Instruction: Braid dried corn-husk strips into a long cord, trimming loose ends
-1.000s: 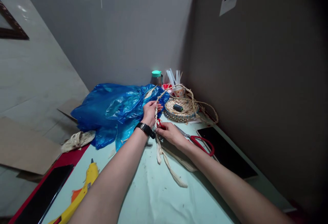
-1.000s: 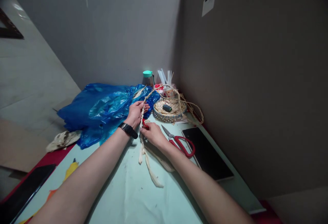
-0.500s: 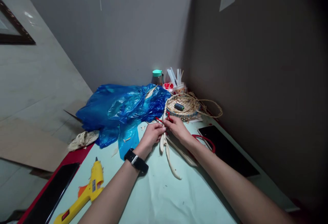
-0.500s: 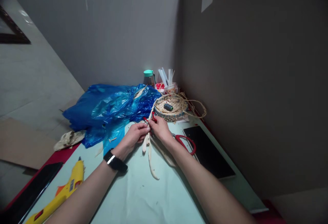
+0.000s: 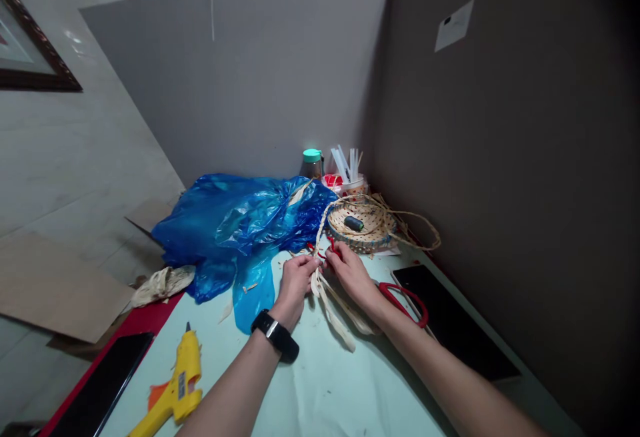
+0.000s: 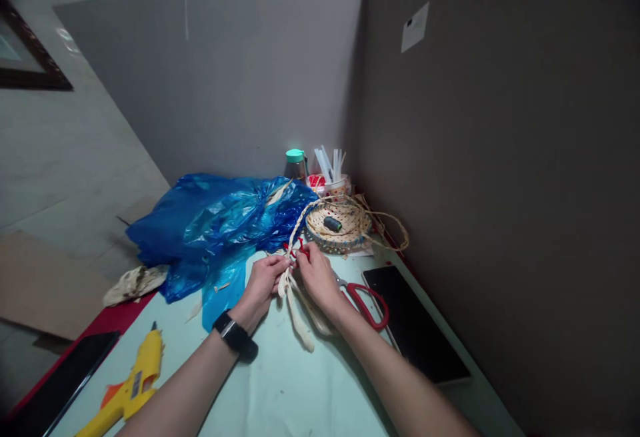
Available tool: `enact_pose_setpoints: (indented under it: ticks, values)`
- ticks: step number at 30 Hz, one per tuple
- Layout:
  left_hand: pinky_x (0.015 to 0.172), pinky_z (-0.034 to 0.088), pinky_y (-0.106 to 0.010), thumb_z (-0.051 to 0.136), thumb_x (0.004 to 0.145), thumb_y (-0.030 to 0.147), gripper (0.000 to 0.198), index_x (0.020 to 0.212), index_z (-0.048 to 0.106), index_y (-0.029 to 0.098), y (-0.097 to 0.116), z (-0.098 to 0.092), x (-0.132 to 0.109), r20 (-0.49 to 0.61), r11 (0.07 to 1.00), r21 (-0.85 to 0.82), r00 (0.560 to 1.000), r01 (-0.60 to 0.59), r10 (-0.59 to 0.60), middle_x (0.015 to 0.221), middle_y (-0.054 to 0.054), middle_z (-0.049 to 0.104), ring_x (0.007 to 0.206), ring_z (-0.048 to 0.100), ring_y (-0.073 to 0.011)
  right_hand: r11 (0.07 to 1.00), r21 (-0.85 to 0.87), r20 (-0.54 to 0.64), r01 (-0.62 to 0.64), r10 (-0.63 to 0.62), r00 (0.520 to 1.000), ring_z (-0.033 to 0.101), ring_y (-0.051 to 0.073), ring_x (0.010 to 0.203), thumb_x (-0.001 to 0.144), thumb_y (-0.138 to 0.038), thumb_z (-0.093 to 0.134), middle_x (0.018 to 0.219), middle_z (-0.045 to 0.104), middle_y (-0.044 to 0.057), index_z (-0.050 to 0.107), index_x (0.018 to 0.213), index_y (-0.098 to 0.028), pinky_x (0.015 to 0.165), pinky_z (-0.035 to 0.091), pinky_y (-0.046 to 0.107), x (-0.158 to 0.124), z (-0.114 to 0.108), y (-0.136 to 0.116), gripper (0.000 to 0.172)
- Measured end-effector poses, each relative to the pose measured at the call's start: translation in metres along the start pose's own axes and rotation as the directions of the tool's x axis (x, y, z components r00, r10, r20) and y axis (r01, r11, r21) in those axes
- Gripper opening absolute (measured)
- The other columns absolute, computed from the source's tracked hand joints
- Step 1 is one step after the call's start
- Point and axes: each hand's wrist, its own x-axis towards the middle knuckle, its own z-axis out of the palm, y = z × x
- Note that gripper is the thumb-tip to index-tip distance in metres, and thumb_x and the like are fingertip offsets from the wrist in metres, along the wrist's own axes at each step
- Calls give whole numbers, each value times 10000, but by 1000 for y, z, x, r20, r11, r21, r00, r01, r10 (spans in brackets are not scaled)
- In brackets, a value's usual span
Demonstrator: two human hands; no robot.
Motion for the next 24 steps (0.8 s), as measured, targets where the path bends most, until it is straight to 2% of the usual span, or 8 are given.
enact_pose_setpoints:
  ticks: [3, 9, 11, 14, 16, 19, 22, 24]
  values:
    - [396, 227, -177, 644, 682, 352, 231, 626, 572, 140, -5, 1, 5, -48, 998, 22, 997, -58, 59, 515, 31, 482, 408, 349, -55, 997, -61, 51, 53, -50, 997, 526, 182, 704, 917, -335, 379, 725, 571, 10, 450, 781, -218, 659, 350, 285, -9, -1, -12, 193]
    - [504, 359, -198, 621, 683, 287, 142, 640, 596, 154, -12, 2, 7, -120, 986, 92, 981, -141, 152, 596, -3, 580, 533, 494, -109, 978, -142, 154, 155, -133, 979, 521, 164, 682, 971, -315, 274, 760, 569, 24, 458, 833, -201, 678, 367, 280, -17, -4, -28, 257]
    - [519, 369, -199, 604, 677, 230, 74, 699, 621, 161, -15, 2, 7, -141, 983, 112, 976, -148, 163, 580, 6, 577, 537, 506, -116, 968, -169, 185, 185, -153, 971, 515, 159, 692, 976, -295, 258, 784, 572, 34, 452, 850, -195, 679, 370, 270, -18, -4, -31, 253]
    - [539, 384, -202, 570, 675, 167, 202, 859, 652, 178, -16, 1, 7, -161, 980, 119, 971, -160, 178, 586, 18, 587, 548, 524, -123, 947, -226, 256, 228, -168, 952, 494, 150, 672, 973, -256, 260, 784, 574, 42, 445, 854, -187, 652, 359, 257, -19, -4, -35, 231]
    - [581, 407, -210, 552, 683, 147, 247, 898, 667, 183, -16, 1, 6, -158, 978, 108, 968, -178, 194, 636, 3, 620, 606, 555, -135, 927, -279, 304, 252, -164, 938, 470, 146, 641, 958, -212, 284, 767, 572, 46, 446, 855, -179, 621, 335, 254, -18, -5, -39, 195]
    - [647, 425, -228, 547, 690, 143, 192, 808, 694, 177, -15, 1, 4, -145, 975, 80, 966, -206, 216, 699, -20, 658, 709, 583, -164, 885, -355, 382, 303, -159, 910, 424, 133, 597, 903, -127, 353, 731, 561, 40, 452, 839, -169, 589, 297, 252, -13, -8, -50, 125]
    - [605, 410, -244, 564, 686, 167, 118, 670, 681, 165, -16, 3, 7, -159, 979, 51, 966, -200, 205, 627, -20, 641, 664, 562, -178, 843, -396, 463, 363, -159, 872, 402, 118, 565, 864, -86, 405, 682, 548, 27, 468, 788, -163, 572, 281, 247, 1, -10, -64, 125]
    - [575, 401, -250, 571, 698, 205, 126, 621, 661, 162, -17, 6, 11, -181, 981, 25, 964, -192, 194, 580, -19, 620, 626, 546, -178, 832, -401, 498, 384, -154, 854, 442, 113, 568, 876, -92, 408, 675, 567, 30, 490, 762, -158, 568, 298, 235, 15, -8, -72, 155]
